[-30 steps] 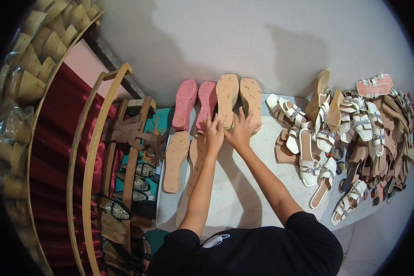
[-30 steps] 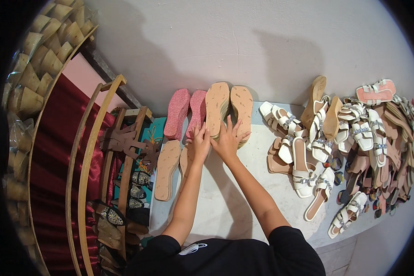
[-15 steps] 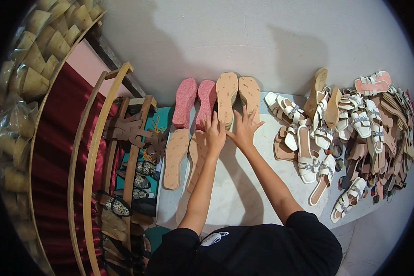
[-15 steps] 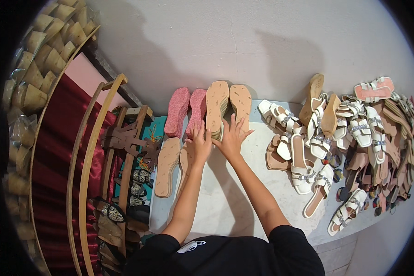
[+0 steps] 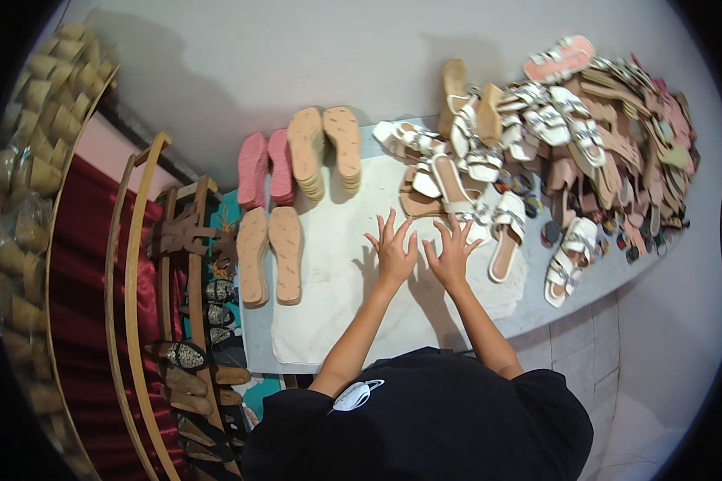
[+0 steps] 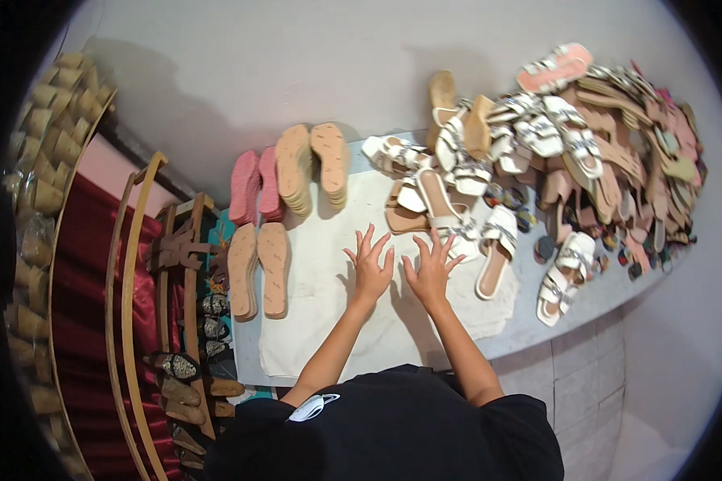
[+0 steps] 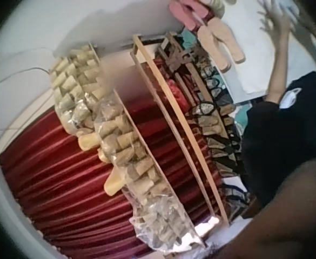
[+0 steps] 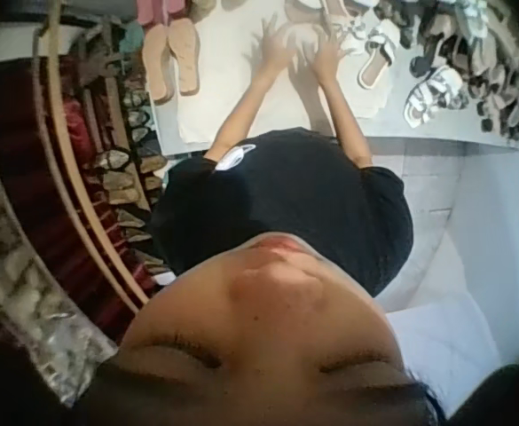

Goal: Sorting and inspecting sandals and shoe components on a workbench.

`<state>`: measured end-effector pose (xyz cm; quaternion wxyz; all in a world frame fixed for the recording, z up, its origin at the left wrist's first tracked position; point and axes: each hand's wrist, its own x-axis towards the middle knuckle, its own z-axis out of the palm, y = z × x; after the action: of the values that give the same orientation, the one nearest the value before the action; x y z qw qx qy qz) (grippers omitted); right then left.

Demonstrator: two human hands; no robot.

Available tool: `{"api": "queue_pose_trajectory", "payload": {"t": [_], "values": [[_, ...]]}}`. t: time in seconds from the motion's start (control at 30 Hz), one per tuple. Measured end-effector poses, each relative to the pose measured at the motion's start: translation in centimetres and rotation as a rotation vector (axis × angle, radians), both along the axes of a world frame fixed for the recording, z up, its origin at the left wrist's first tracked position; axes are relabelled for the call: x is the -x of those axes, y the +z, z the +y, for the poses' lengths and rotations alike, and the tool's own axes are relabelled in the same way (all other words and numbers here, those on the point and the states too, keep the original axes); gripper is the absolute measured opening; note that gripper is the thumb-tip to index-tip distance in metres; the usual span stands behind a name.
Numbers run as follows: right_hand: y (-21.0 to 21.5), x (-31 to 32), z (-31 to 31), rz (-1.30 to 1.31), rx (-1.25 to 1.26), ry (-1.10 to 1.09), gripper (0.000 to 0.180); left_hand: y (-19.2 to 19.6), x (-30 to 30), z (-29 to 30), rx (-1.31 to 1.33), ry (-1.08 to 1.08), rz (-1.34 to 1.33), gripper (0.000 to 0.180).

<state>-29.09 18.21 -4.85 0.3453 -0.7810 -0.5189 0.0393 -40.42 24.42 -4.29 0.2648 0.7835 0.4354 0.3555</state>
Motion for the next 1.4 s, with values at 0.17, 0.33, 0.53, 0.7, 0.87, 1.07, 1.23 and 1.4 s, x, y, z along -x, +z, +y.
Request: {"api": "queue_pose_trajectory", "payload": {"t": [0.17,0.33,0.53,0.7,0.87,1.07,1.23,1.4], "values": [[0.6,-4.9,-5.2,0.01,-0.033,-0.143,0.043,0.7,-6.2,-3.8,0.009,-0.169,0.034,0.035],[1.8,-10.5,-9.6,-0.081,-0.081,-0.245,0.041,1.7,-13.6,-7.1,-0.054,-0.307,0.038,0.035],[3.0,-18.9,-14.5,-0.135,-0.112,-0.359,0.042,2.7,-22.4,-11.1,-0.116,-0.406,0.01,0.035],[3.5,-25.9,-16.7,-0.221,-0.129,-0.458,0.047,3.0,-29.2,-12.9,-0.158,-0.458,0.041,0.037],[4.2,-33.5,-17.8,-0.298,-0.141,-0.468,0.046,4.1,-36.1,-14.1,-0.216,-0.489,0.068,0.043],[5.6,-41.9,-16.7,-0.463,-0.162,-0.469,0.042,5.2,-42.7,-14.7,-0.315,-0.445,0.061,0.044],[7.4,-48.0,-13.2,-0.588,-0.155,-0.465,0.042,5.2,-47.4,-13.1,-0.462,-0.395,0.144,0.053],[9.7,-52.4,-10.1,-0.784,-0.058,-0.439,0.044,5.7,-50.3,-11.6,-0.569,-0.364,0.236,0.063]]}}
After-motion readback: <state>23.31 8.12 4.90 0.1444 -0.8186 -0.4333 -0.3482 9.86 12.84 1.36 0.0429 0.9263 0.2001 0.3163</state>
